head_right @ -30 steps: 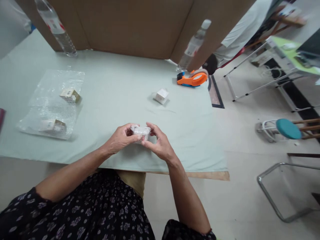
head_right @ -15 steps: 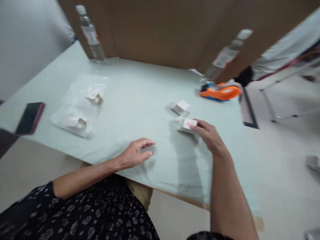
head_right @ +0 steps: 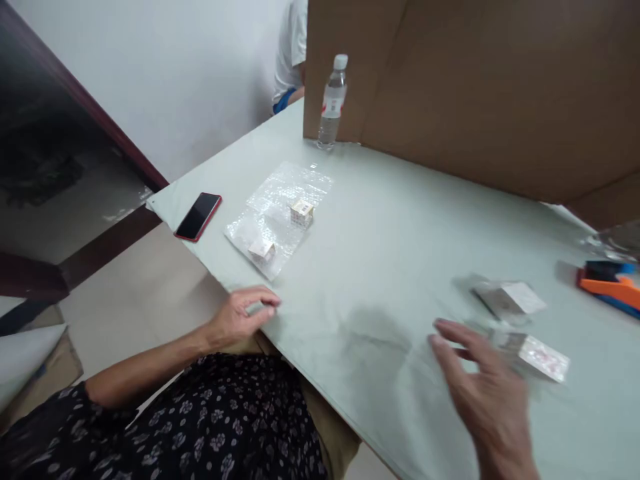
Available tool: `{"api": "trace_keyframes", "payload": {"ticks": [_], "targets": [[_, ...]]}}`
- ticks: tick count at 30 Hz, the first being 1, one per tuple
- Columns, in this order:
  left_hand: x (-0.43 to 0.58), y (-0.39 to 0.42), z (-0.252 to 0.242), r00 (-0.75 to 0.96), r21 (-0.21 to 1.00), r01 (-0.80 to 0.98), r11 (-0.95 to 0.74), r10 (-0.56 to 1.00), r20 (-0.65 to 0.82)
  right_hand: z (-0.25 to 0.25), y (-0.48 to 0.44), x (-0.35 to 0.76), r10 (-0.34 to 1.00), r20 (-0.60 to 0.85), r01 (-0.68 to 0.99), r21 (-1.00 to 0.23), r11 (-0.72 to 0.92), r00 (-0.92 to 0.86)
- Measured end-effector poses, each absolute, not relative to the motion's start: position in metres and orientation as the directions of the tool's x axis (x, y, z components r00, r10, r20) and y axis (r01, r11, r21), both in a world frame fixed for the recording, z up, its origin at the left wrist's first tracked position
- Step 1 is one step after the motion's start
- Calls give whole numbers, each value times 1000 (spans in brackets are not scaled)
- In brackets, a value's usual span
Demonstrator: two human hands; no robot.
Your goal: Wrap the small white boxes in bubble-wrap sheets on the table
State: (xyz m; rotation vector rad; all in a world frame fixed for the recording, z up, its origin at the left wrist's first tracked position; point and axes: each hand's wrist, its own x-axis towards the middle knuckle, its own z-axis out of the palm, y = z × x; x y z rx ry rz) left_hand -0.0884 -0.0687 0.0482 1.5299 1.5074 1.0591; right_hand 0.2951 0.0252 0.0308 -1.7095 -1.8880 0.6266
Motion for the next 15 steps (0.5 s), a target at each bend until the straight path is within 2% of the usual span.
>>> {"api": "trace_keyframes", "payload": {"ticks": [2, 5, 8, 10, 13, 15], "targets": [[-134, -59, 57, -211, 839, 541, -64, 955, 209, 32, 23, 247, 988, 97, 712, -684, 156, -122], [-212, -37, 63, -480, 660, 732, 170, 816, 322, 31, 20, 197, 970, 93, 667, -711, 224, -226], [-272, -9, 56, -577, 460, 778, 427, 777, 254, 34, 14, 174, 962, 76, 660, -713, 236, -262], [-292, 8, 48, -628, 360, 751, 554, 768, 127, 40, 8, 168, 959, 66, 662, -711, 238, -274], [-298, 26, 38, -643, 274, 732, 624, 766, -26, 49, -3, 167, 961, 57, 677, -699, 232, -271], [-298, 31, 36, -660, 272, 717, 642, 750, -30, 53, -10, 167, 964, 63, 683, -693, 230, -260]]}}
